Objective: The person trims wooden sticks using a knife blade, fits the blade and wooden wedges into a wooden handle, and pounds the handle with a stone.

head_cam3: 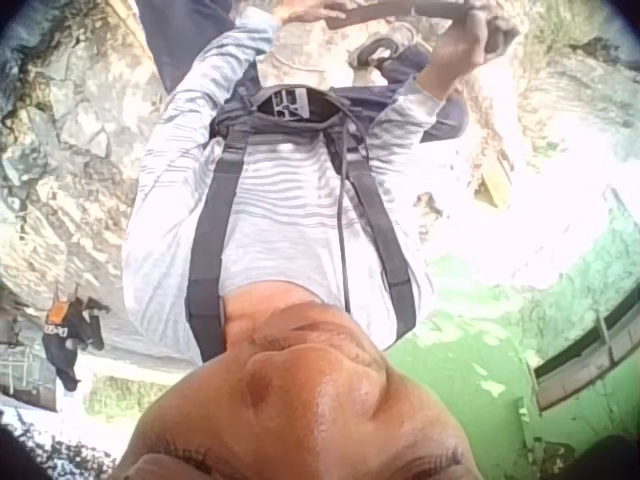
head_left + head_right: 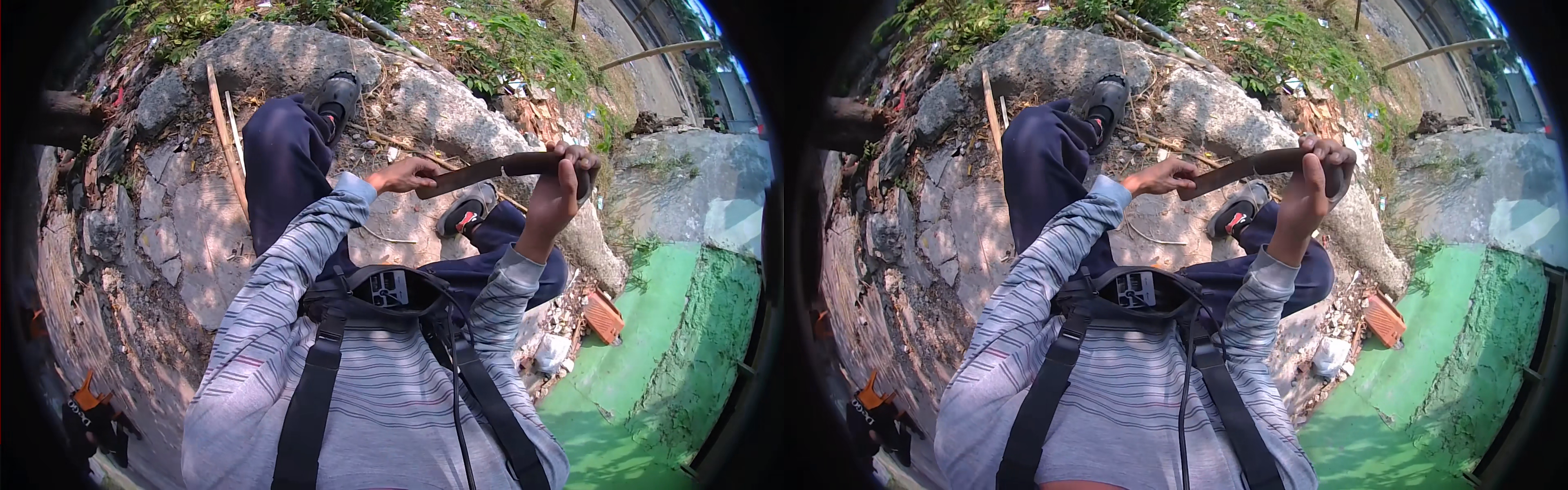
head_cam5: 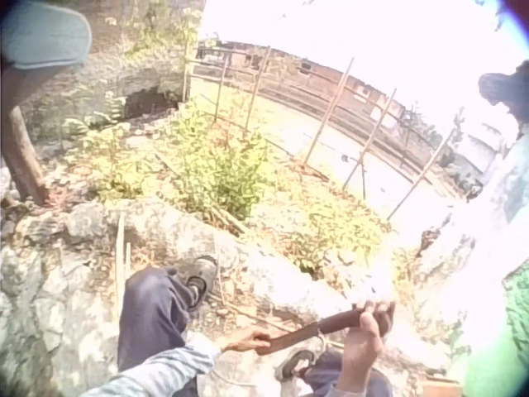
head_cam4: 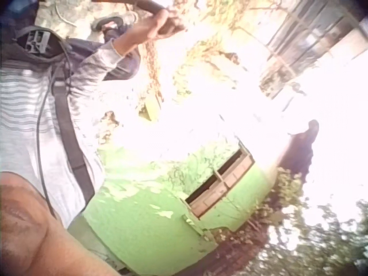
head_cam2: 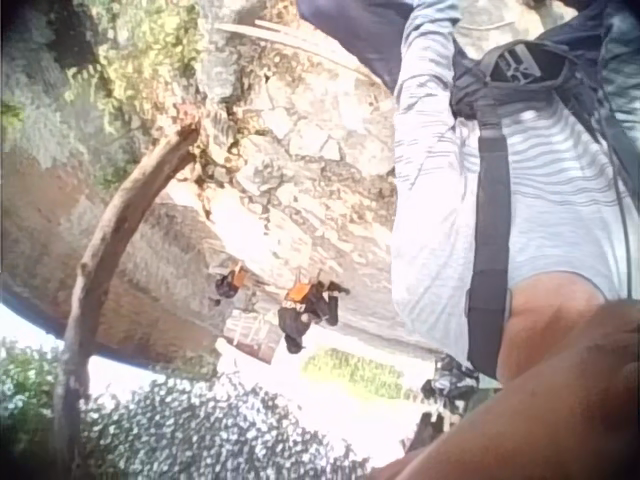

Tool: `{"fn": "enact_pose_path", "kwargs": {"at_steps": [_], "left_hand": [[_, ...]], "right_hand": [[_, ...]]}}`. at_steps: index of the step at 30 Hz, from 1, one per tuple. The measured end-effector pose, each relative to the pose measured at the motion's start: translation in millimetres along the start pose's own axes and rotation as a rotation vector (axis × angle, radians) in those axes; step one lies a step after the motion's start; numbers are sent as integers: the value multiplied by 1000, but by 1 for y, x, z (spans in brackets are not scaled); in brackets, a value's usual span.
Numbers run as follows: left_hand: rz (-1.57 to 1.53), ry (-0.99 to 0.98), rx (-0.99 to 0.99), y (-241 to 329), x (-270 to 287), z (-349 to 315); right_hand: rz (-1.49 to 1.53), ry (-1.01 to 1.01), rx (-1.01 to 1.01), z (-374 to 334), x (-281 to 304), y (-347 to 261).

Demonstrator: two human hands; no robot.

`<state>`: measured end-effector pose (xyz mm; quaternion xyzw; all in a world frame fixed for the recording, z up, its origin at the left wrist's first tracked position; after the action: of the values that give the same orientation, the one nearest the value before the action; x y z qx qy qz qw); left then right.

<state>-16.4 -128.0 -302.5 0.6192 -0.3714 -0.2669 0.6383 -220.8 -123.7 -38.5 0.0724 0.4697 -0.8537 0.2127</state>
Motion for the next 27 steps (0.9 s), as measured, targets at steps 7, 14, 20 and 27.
{"fn": "enact_pose_path", "kwargs": {"at_steps": [7, 14, 20, 27], "left_hand": [[-19, 297, 132, -69, -18, -11], [95, 348, 179, -84, -22, -16], [395, 323, 155, -113, -35, -20], [210, 654, 316, -86, -10, -15]], "right_hand": [[-464, -7, -470, -32, -10, 37], [-1147, -106, -857, -39, -29, 5], [-1223, -270, -948, -51, -37, 27], [-1338, -357, -847, -120, -2, 125]]}}
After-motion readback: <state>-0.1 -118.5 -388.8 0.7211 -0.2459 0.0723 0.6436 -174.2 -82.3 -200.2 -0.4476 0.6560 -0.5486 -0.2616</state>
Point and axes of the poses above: each hand's wrist, its own z-axis towards the middle knuckle, its own x-axis out of the back of the hand, y = z × x, the point moved 1 cm from there along z, towards the middle knuckle, and after that the axes turned 13 degrees about -y, right-handed, at the moved point
